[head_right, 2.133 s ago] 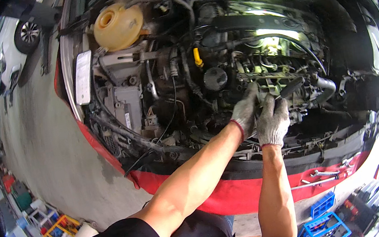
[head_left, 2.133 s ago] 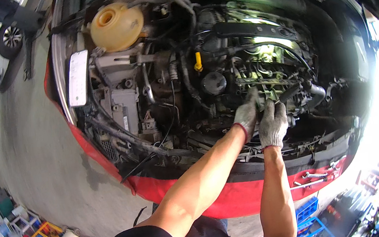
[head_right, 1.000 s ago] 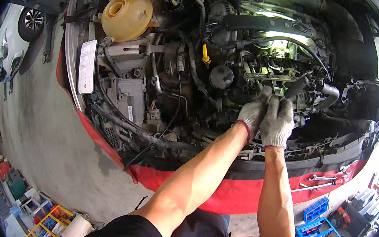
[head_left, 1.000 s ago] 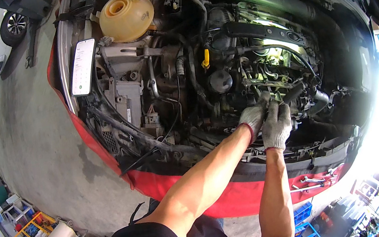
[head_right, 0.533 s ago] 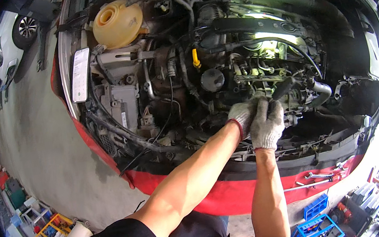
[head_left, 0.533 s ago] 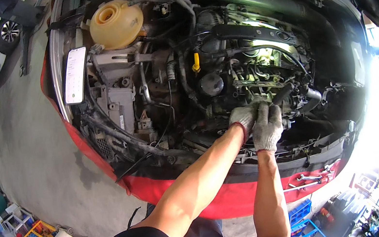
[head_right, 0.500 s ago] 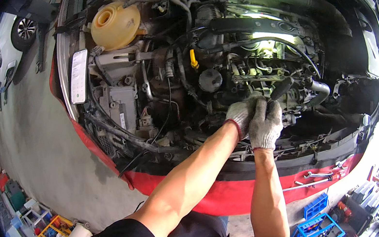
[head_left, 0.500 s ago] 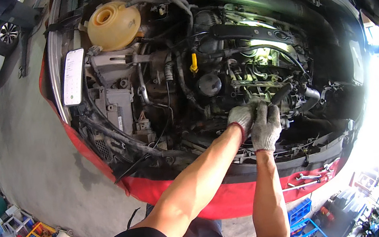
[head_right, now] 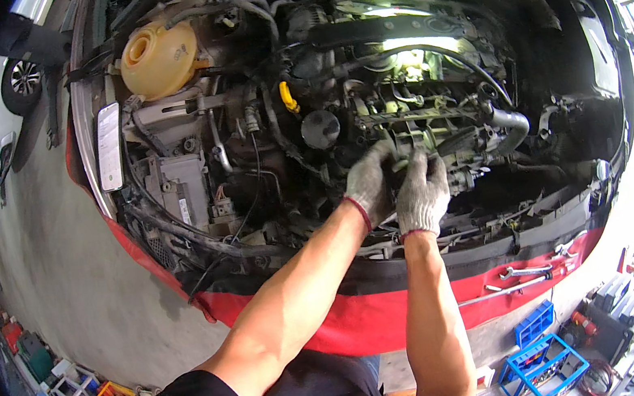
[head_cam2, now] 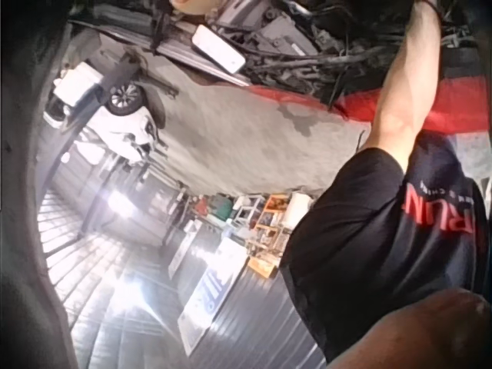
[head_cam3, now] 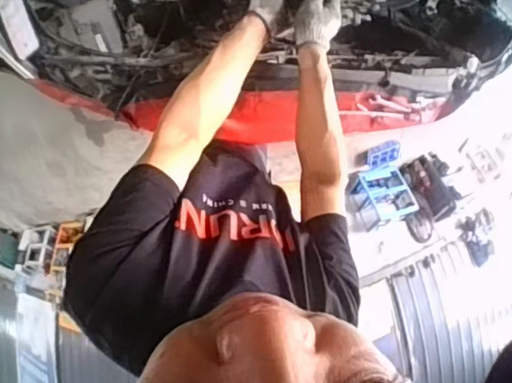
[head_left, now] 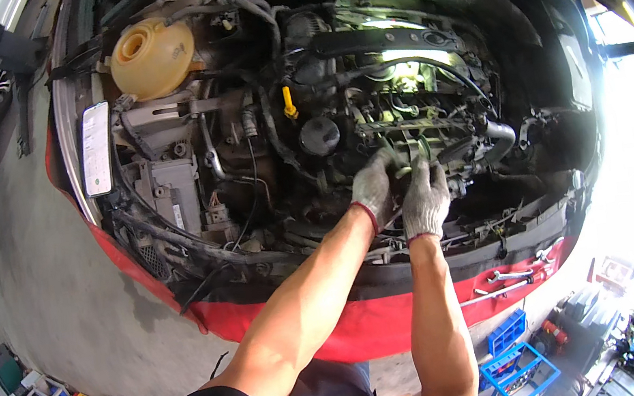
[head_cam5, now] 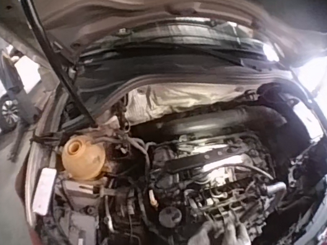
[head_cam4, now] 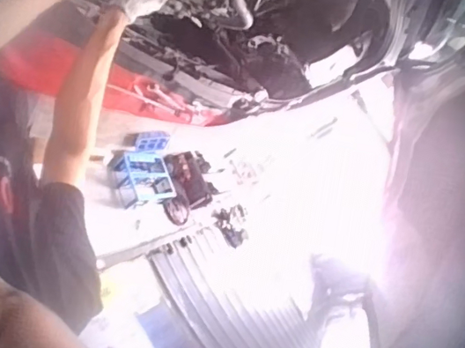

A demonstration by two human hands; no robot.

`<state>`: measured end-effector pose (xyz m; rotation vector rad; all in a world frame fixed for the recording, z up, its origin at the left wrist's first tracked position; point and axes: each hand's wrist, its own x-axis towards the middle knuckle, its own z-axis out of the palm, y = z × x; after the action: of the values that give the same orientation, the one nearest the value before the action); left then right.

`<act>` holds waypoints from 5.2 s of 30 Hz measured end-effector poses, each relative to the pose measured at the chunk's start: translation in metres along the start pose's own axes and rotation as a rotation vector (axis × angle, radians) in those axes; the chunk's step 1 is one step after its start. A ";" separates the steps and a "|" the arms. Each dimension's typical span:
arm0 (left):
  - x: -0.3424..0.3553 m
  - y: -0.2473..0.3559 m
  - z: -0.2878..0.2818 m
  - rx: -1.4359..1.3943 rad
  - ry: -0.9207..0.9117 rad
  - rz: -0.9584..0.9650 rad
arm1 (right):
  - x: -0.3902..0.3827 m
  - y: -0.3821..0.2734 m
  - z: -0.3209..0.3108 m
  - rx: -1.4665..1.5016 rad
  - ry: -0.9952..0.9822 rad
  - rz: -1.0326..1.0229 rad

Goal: The person works on a car engine with the hood open, using a wrench to tighten bolts and adjusting hoses and components within the engine bay. The person removes a plastic cover and continues to manipulate engine parts with both hands.

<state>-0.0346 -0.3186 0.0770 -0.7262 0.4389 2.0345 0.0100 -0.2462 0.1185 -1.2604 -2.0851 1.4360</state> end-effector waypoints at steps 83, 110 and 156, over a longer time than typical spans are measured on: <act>-0.197 0.114 -0.050 0.665 0.309 0.566 | -0.033 -0.021 0.046 -0.514 0.037 -0.179; -0.160 0.091 -0.026 1.203 0.151 0.344 | -0.084 -0.034 0.027 -0.294 -0.088 -0.225; -0.138 0.133 0.029 1.473 0.111 1.303 | -0.069 -0.026 0.089 -0.773 -0.262 -0.354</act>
<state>-0.0996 -0.4607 0.1918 0.5710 2.5437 1.8562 -0.0231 -0.3570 0.1162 -0.8572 -3.0111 0.6703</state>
